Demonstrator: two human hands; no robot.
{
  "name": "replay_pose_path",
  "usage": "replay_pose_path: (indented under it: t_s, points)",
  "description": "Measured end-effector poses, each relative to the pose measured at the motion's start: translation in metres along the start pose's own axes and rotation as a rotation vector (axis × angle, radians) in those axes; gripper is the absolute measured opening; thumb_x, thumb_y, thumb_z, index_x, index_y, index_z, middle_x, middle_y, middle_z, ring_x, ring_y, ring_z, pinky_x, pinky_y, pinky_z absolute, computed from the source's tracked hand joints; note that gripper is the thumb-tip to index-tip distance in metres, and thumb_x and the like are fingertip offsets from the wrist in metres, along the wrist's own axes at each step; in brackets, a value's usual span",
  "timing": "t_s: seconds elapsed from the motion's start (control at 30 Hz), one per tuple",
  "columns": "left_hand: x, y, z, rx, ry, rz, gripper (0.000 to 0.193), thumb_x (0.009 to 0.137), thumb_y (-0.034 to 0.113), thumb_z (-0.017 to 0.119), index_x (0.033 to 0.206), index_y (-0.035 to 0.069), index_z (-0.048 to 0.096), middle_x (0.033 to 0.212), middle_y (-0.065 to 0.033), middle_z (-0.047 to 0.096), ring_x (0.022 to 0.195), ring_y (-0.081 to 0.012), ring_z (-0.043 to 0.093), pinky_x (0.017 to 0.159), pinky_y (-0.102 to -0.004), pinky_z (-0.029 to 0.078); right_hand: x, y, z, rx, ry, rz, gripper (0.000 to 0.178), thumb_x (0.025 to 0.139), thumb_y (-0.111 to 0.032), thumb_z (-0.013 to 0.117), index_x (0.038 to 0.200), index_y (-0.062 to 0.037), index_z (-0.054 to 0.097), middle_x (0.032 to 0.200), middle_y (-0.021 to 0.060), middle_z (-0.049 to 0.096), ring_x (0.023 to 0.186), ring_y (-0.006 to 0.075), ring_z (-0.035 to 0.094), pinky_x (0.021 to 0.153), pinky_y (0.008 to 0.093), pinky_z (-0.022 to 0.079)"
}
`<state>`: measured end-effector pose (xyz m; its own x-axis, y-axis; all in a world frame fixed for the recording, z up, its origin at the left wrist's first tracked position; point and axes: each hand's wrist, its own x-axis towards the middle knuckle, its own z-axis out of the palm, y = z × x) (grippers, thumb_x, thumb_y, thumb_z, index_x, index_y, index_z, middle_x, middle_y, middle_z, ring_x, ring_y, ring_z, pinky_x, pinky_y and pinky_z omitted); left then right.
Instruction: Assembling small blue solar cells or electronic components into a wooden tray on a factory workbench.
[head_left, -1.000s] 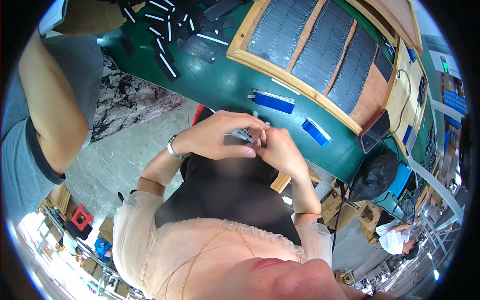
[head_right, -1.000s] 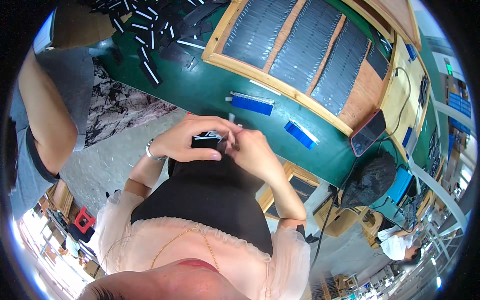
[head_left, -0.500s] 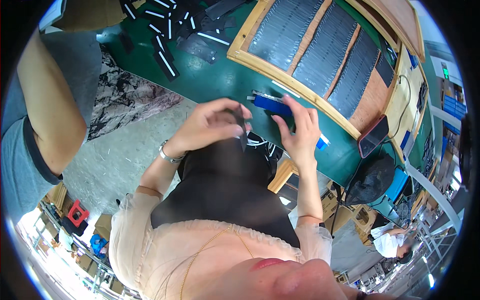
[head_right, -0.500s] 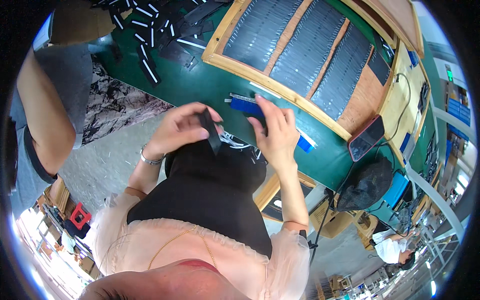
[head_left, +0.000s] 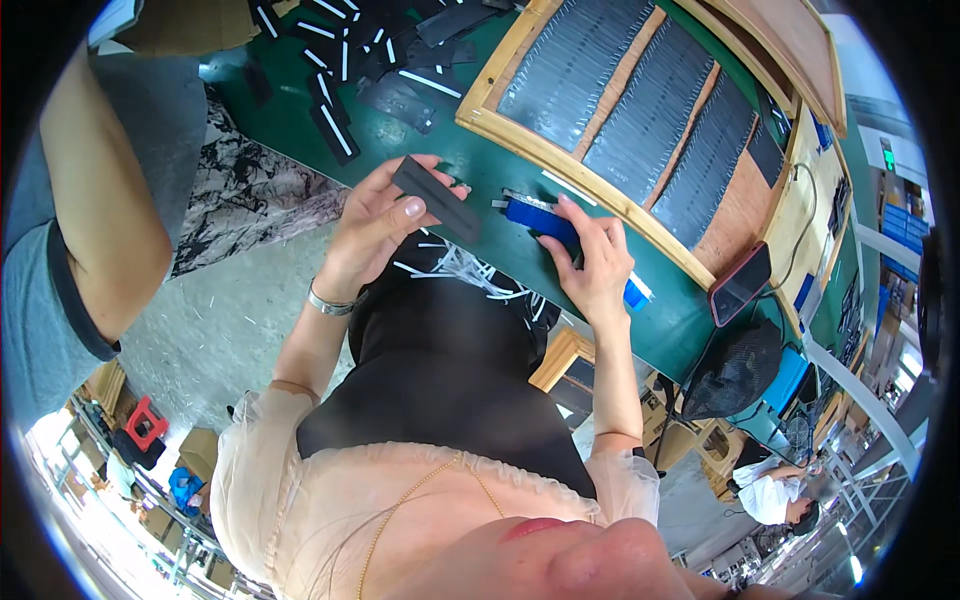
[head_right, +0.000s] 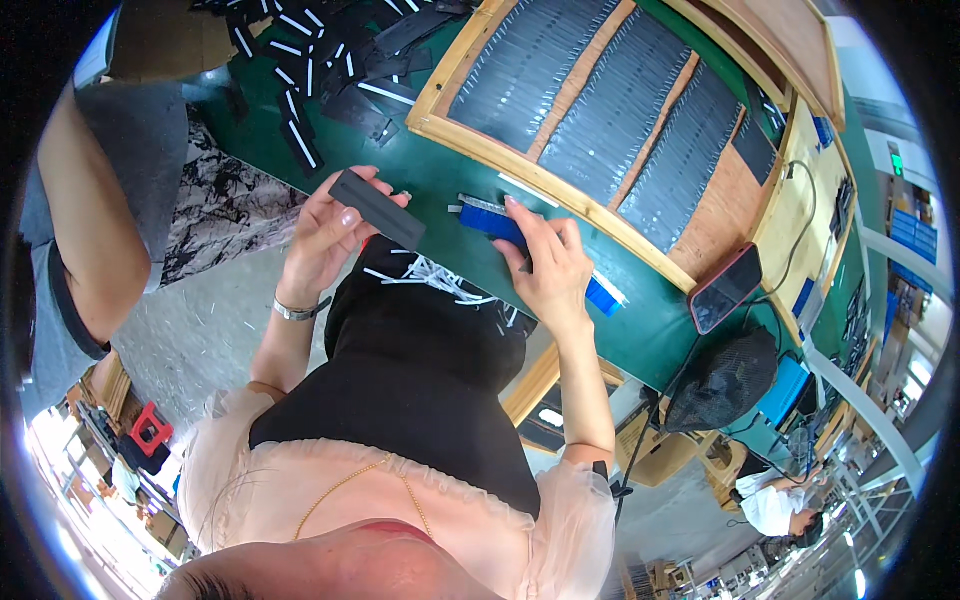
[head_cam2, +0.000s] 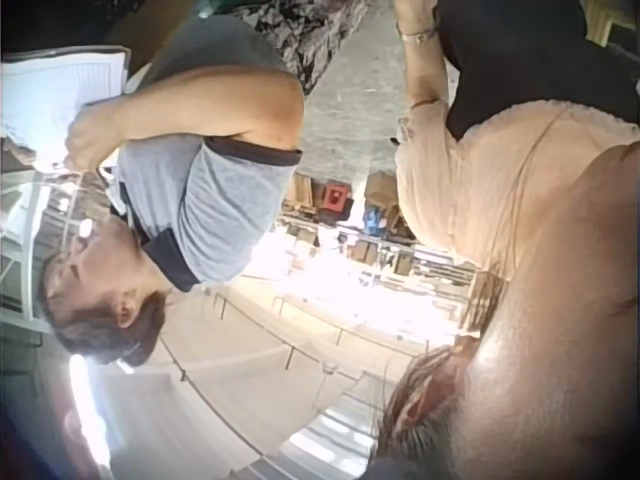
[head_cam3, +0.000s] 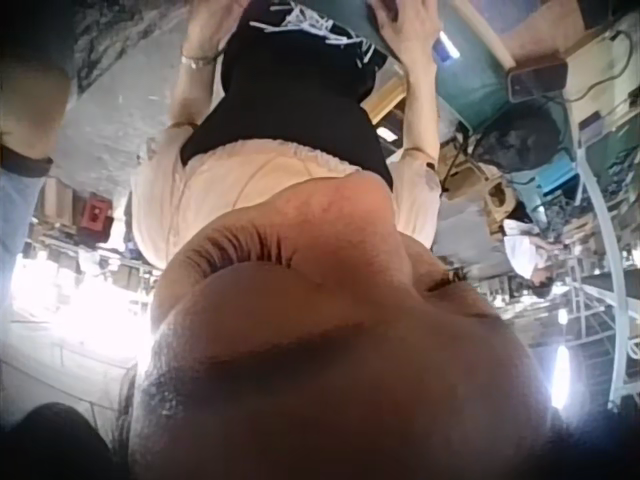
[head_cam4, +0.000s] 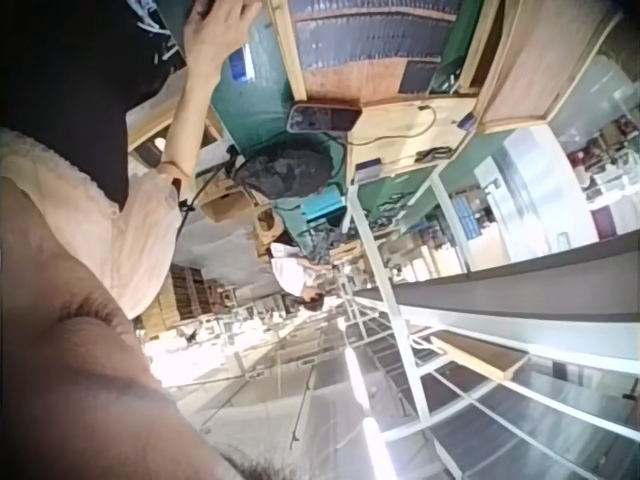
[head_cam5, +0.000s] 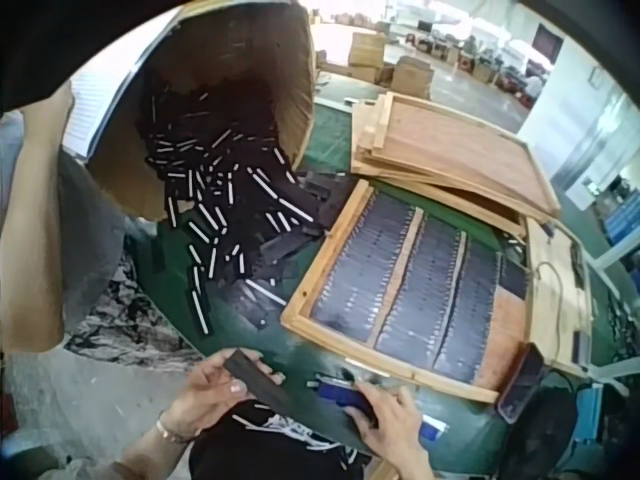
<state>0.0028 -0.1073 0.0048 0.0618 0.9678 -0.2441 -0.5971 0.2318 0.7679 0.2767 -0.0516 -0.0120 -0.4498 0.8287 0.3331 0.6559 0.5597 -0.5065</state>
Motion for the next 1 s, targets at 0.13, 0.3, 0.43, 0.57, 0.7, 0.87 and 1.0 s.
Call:
replay_pose_path:
  t_s: [0.13,0.3,0.43,0.57,0.7,0.87,1.0]
  points:
    - [0.001,-0.005,-0.003,-0.008,-0.001,-0.015,0.051,0.093,0.011,0.063,0.138,-0.002,0.042,0.126,-0.0175,0.059,0.124,-0.0390,0.055,0.104,-0.0483,0.046,0.000,0.001,-0.002,0.023,0.026,-0.015,0.059,0.066,-0.009,0.084,0.122,-0.0133,0.065,0.097,-0.0024,0.072,0.074,0.0167,0.055,0.057,0.0291,0.050]
    - [0.002,-0.010,-0.007,0.107,-0.033,0.043,0.048,0.089,0.004,0.065,0.134,-0.003,0.047,0.127,-0.0177,0.059,0.122,-0.0328,0.057,0.104,-0.0450,0.046,0.004,-0.001,-0.011,0.168,0.041,0.059,0.058,0.068,-0.005,0.084,0.122,-0.0107,0.065,0.098,-0.0008,0.073,0.072,0.0168,0.053,0.060,0.0273,0.048]
    - [0.003,-0.007,0.000,0.233,-0.048,0.006,0.047,0.085,-0.001,0.068,0.129,-0.003,0.052,0.127,-0.0176,0.060,0.122,-0.0285,0.057,0.106,-0.0422,0.044,0.006,-0.012,-0.026,0.336,0.073,0.136,0.058,0.067,-0.003,0.085,0.121,-0.0057,0.063,0.100,0.0022,0.074,0.071,0.0140,0.050,0.059,0.0242,0.040]
    - [0.015,-0.013,0.027,0.196,-0.137,0.029,0.048,0.081,-0.005,0.071,0.126,-0.003,0.055,0.129,-0.0179,0.060,0.124,-0.0260,0.055,0.108,-0.0402,0.042,0.014,-0.038,-0.044,0.494,0.123,0.166,0.058,0.066,-0.003,0.086,0.119,-0.0047,0.063,0.100,0.0034,0.074,0.070,0.0110,0.046,0.052,0.0218,0.034]
    - [0.025,-0.019,0.041,0.152,-0.258,0.115,0.047,0.082,-0.004,0.072,0.126,-0.002,0.055,0.131,-0.0183,0.059,0.126,-0.0262,0.053,0.107,-0.0391,0.043,0.020,-0.049,-0.045,0.498,0.163,0.078,0.056,0.066,-0.004,0.087,0.117,-0.0049,0.063,0.097,0.0037,0.074,0.069,0.0112,0.045,0.052,0.0217,0.035]
    - [0.029,-0.018,0.049,0.125,-0.306,0.129,0.047,0.080,-0.003,0.075,0.124,0.000,0.057,0.130,-0.0183,0.059,0.126,-0.0261,0.054,0.107,-0.0388,0.043,0.019,-0.044,-0.048,0.419,0.136,0.083,0.056,0.066,-0.004,0.087,0.117,-0.0045,0.064,0.096,0.0033,0.075,0.068,0.0112,0.046,0.051,0.0217,0.035]
    - [0.031,-0.016,0.050,0.106,-0.324,0.144,0.047,0.080,-0.001,0.075,0.123,0.001,0.057,0.129,-0.0185,0.060,0.126,-0.0262,0.053,0.107,-0.0387,0.043,0.023,-0.045,-0.051,0.394,0.129,0.078,0.056,0.066,-0.004,0.087,0.117,-0.0044,0.064,0.096,0.0036,0.075,0.068,0.0111,0.046,0.051,0.0219,0.034]
